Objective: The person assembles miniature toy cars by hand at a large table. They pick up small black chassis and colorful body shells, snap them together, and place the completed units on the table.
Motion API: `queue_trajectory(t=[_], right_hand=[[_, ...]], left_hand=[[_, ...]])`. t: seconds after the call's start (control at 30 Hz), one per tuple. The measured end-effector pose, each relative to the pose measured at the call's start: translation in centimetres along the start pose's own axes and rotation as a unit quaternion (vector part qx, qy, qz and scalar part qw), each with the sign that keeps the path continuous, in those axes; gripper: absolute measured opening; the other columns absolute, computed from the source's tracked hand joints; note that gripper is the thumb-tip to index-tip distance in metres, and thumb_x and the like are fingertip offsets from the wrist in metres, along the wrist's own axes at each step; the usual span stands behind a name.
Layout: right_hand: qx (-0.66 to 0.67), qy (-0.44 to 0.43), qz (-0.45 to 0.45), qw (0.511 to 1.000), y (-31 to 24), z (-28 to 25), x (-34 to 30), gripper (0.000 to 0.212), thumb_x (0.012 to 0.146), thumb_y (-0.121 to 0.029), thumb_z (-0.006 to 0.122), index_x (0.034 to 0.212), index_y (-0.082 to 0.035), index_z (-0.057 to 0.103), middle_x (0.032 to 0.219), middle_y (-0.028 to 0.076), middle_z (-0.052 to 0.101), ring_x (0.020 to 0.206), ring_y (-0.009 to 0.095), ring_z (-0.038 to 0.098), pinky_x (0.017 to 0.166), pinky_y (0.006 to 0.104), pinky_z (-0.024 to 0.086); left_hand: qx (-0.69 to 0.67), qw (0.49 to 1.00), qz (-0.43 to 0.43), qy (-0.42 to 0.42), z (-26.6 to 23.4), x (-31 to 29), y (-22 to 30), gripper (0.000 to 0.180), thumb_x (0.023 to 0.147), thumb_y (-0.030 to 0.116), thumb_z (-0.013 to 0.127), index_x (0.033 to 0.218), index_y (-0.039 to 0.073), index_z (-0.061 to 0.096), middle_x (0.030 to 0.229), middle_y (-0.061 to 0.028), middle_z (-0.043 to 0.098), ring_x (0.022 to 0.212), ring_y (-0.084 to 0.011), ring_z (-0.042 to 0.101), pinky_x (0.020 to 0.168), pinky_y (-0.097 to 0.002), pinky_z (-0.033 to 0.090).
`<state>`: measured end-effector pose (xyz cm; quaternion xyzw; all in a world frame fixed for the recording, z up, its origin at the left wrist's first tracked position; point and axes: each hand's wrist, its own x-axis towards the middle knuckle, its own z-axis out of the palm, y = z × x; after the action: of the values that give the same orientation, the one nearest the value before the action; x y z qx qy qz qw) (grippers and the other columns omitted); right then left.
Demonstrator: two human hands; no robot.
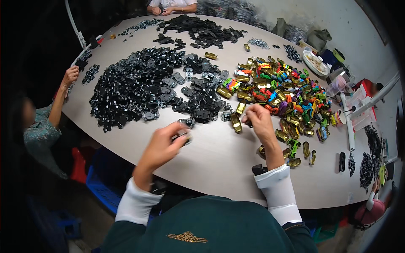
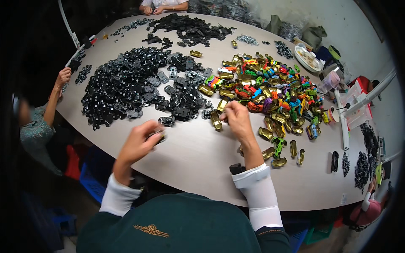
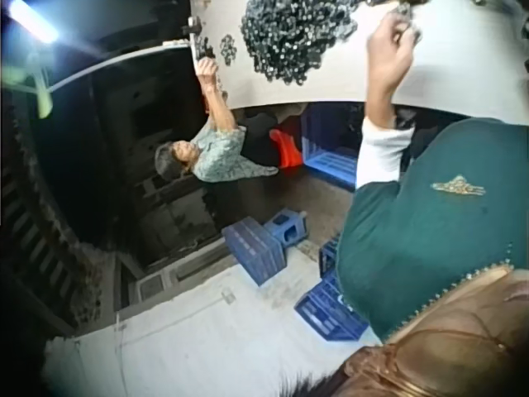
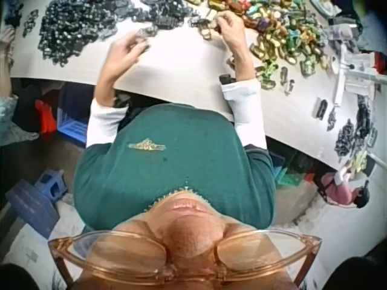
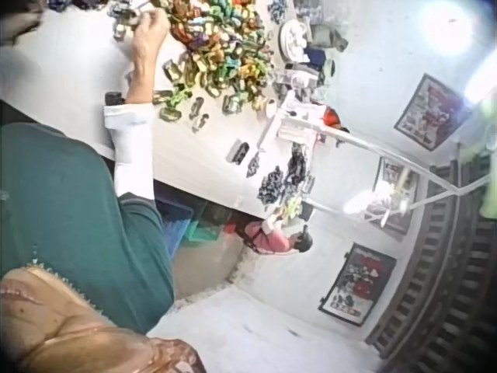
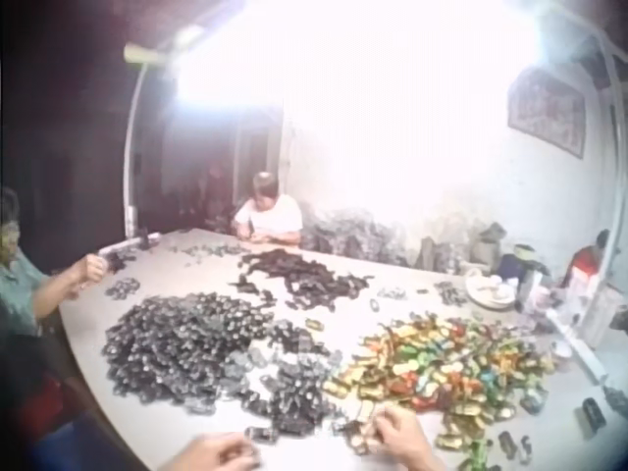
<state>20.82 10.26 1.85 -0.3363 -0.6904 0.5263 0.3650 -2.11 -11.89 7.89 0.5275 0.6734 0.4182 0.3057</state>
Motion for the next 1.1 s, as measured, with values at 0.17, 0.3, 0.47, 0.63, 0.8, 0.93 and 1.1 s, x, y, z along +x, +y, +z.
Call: queue_trajectory(t=[0.17,0.3,0.47,0.63,0.8,0.93,1.1], right_hand=[[-0.362,0.063,0.030,0.929,-1.1,-0.1,-0.4,0.028,0.080,-0.026,0.069,0.084,0.000,0.060,0.075,0.017,0.066,0.073,0.031,0.065,0.066,0.0420,0.050],[-0.421,0.042,0.045,0.905,-0.6,1.7,-0.9,0.033,0.076,-0.032,0.074,0.088,-0.002,0.064,0.080,0.020,0.067,0.079,0.037,0.065,0.069,0.0461,0.050],[-0.425,0.027,0.037,0.904,0.8,2.2,-1.2,0.020,0.074,-0.020,0.068,0.085,-0.003,0.067,0.080,0.021,0.067,0.078,0.038,0.065,0.071,0.0468,0.050],[-0.280,0.011,0.023,0.960,1.6,2.0,-0.6,0.010,0.074,-0.009,0.061,0.076,0.000,0.063,0.070,0.015,0.065,0.064,0.026,0.064,0.061,0.0369,0.051],[-0.141,-0.005,-0.010,0.990,1.6,3.2,-1.0,0.013,0.075,-0.004,0.059,0.085,0.003,0.064,0.066,0.008,0.062,0.058,0.011,0.057,0.055,0.0282,0.047],[-0.095,-0.032,0.023,0.995,2.5,2.8,-0.9,0.019,0.077,-0.006,0.061,0.093,0.002,0.066,0.069,0.007,0.063,0.063,0.011,0.056,0.059,0.0271,0.047],[-0.059,-0.023,-0.001,0.998,0.0,4.3,-1.5,0.019,0.082,-0.011,0.064,0.095,0.001,0.067,0.075,0.008,0.066,0.067,0.010,0.058,0.061,0.0259,0.048]], left_hand=[[0.235,0.958,-0.163,-0.014,-8.3,-12.0,-3.9,0.015,0.079,0.013,0.063,0.088,0.001,0.064,0.075,-0.0154,0.067,0.063,-0.0280,0.065,0.059,-0.0336,0.049],[0.363,0.913,-0.180,0.052,-9.9,-16.0,-6.0,0.023,0.075,0.017,0.068,0.092,0.002,0.068,0.082,-0.0182,0.068,0.072,-0.0323,0.067,0.066,-0.0388,0.051],[0.220,0.969,-0.046,0.104,-6.5,-8.2,-2.7,0.014,0.082,0.009,0.064,0.092,0.001,0.067,0.081,-0.0171,0.067,0.074,-0.0332,0.065,0.070,-0.0366,0.053],[0.198,0.970,0.122,0.066,-0.4,1.2,-4.0,0.018,0.079,0.005,0.067,0.095,0.000,0.063,0.094,-0.0139,0.066,0.088,-0.0303,0.060,0.077,-0.0351,0.049],[0.327,0.940,0.089,0.038,2.7,5.6,-5.4,0.034,0.073,0.003,0.071,0.105,0.003,0.059,0.105,-0.0132,0.063,0.102,-0.0335,0.053,0.087,-0.0378,0.045],[0.161,0.980,0.108,0.047,3.5,6.0,-3.0,0.037,0.077,0.002,0.068,0.114,0.004,0.061,0.098,-0.0153,0.066,0.089,-0.0278,0.063,0.078,-0.0336,0.050],[-0.181,0.983,0.028,-0.025,7.9,8.2,-3.2,0.036,0.086,0.005,0.065,0.121,0.005,0.060,0.098,-0.0027,0.066,0.086,-0.0068,0.060,0.070,-0.0249,0.052]])
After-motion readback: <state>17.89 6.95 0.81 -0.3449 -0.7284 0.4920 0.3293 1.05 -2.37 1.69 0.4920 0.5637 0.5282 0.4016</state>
